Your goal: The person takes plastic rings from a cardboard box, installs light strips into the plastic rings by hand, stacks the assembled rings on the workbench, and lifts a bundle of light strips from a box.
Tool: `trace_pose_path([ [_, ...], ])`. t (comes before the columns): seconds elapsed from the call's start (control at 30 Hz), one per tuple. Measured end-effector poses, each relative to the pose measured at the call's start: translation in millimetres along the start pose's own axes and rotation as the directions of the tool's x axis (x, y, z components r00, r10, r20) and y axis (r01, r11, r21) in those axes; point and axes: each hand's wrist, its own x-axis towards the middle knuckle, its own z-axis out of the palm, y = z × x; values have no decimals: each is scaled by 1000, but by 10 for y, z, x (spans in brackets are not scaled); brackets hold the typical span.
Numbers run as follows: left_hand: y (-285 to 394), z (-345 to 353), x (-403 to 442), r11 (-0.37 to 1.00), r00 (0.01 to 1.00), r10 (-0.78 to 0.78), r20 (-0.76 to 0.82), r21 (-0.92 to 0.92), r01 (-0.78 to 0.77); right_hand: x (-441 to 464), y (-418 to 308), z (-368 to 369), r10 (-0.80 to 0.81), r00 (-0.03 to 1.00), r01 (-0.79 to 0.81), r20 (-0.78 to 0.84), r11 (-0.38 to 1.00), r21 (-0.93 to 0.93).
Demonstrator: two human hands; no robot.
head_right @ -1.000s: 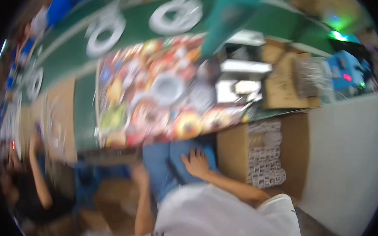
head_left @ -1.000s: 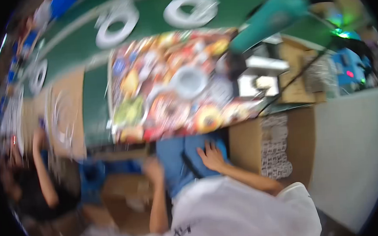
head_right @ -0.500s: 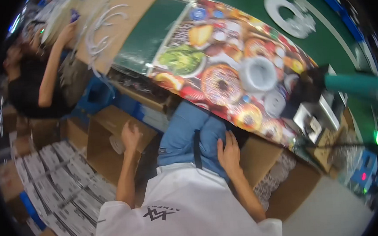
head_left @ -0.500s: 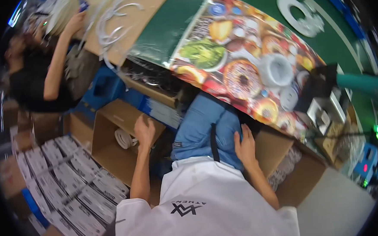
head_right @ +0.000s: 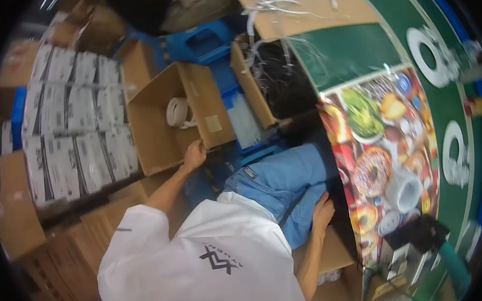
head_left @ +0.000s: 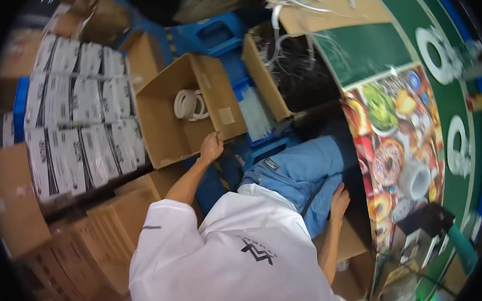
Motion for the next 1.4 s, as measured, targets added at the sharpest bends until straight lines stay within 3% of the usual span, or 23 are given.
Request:
trace_pose_path([
  [0.03,-248,82,-76,1000,999,-29,-16,2,29,-59,-21,63,-28,999,28,18,1000,-5],
  [0.07,-456,178,-148,951,950,-308,48,-17,309,-122,-8,121,-69,996,77,-55,986,147],
  [0.1,-590,235,-190,829,825,-553,115,-24,559,-146,-10,164,-96,986,133,-137,946,296],
  [0.23,-634,380,-296,786,787,-616,-30,47,617,-211,-253,-140,-111,993,114,-27,974,196],
  [0.3,-427,345,-155,895,901,-312,-300,226,385,-203,-249,-188,-142,990,138,18,980,140],
  [0.37,-344,335,113,927,928,-373,4,-27,373,-190,-291,-247,-180,984,177,13,978,109],
  [0.4,-332,368,224,920,920,-391,-9,-44,390,-181,-317,-269,-187,982,184,22,978,103],
  [0.47,-380,506,341,865,831,-500,245,87,494,-170,-394,-308,-215,976,212,28,972,99],
  [0.57,-445,721,349,795,762,-593,260,43,605,-159,-536,-382,-362,932,362,-6,930,61],
  [0.63,-437,830,241,814,803,-574,162,5,581,-258,-890,-540,-277,958,268,68,957,115],
  [0.73,-455,854,255,840,835,-539,110,-5,542,-338,-1295,-636,-467,884,452,7,859,239],
  [0.83,-482,867,220,861,858,-504,94,-20,508,-391,-1772,-806,-639,759,651,-125,748,130],
  [0.9,-501,897,219,875,874,-482,60,-24,484,-500,-1936,-821,-374,906,420,-199,738,528],
  [0.93,-505,900,242,883,882,-466,63,-29,469,-429,-1749,-823,-210,976,167,-54,566,807],
  [0.97,-507,914,251,880,879,-472,60,-36,475,-413,-1539,-808,-205,977,174,-68,567,805],
  [1.0,-520,933,233,871,871,-487,59,-44,490,-426,-1333,-790,-209,975,-41,75,158,987],
  [1.03,-539,942,244,869,870,-489,60,-51,492,-460,-1145,-739,-281,939,-277,199,-275,921],
  [1.1,-553,983,217,876,880,-474,19,-93,474,-575,-738,-625,-154,981,-190,122,-588,786],
  [1.17,-536,980,225,869,873,-487,19,-95,487,-675,-568,-621,39,994,-53,105,-667,743],
  [1.23,-549,937,245,867,871,-491,19,-91,490,-655,-539,-720,208,978,133,-2,-618,775],
  [1.3,-587,928,250,880,885,-465,20,-96,465,-553,-509,-839,49,943,323,-330,-385,864],
  [1.33,-725,968,316,836,865,-491,100,-226,501,-444,-412,-893,207,933,360,-295,-528,769],
  [1.4,-1010,648,450,732,865,-457,208,-465,498,-391,-666,-802,322,909,406,-264,-545,733],
])
